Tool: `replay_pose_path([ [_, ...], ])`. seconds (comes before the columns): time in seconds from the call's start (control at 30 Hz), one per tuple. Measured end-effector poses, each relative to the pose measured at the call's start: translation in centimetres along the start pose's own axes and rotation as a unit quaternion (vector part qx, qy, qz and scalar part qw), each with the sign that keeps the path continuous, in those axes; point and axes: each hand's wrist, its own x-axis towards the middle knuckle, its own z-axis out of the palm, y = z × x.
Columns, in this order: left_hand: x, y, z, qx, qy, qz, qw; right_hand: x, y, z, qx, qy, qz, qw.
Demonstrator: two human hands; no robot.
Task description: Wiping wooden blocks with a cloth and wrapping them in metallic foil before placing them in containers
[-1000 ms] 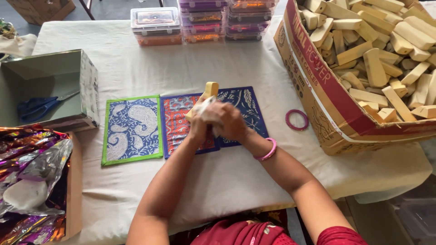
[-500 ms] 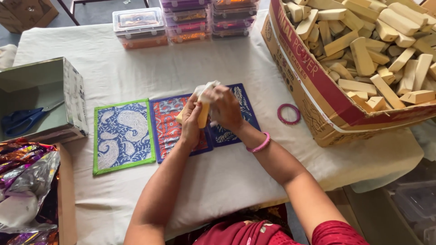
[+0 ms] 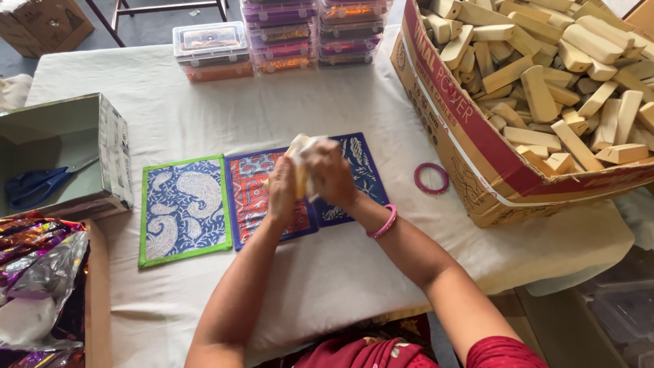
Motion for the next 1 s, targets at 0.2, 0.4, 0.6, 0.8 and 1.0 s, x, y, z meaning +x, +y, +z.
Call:
replay_pose_path([
  [0.2, -1.3, 1.4, 3.0, 0.343, -0.017, 0.26, 0.903, -1.9, 1.7, 3.0, 0.51, 0.037, 0.358, 0.781],
  [0.4, -2.4, 3.8, 3.1, 0.426, 0.109, 0.341, 0.831, -1.5, -2.2, 1.1, 0.291, -0.072, 0.23, 0.926],
  [0.6, -3.2, 5.4, 5.0, 0.47, 0.009, 0.156, 0.869, 0.5, -0.8, -0.8, 0.218, 0.187, 0.193, 0.938],
  [0.8, -0.7, 4.9, 1.5, 0.739, 0.122, 0.325, 0.578, 2.1, -3.0, -2.5, -0.007, 0.095, 0.076, 0.993],
  [1.0, 0.5, 3.4, 0.5, -0.031, 0.039, 0.05, 0.998, 1.3, -3.3, -0.7, -0.048, -0.1, -0.103, 0.989],
])
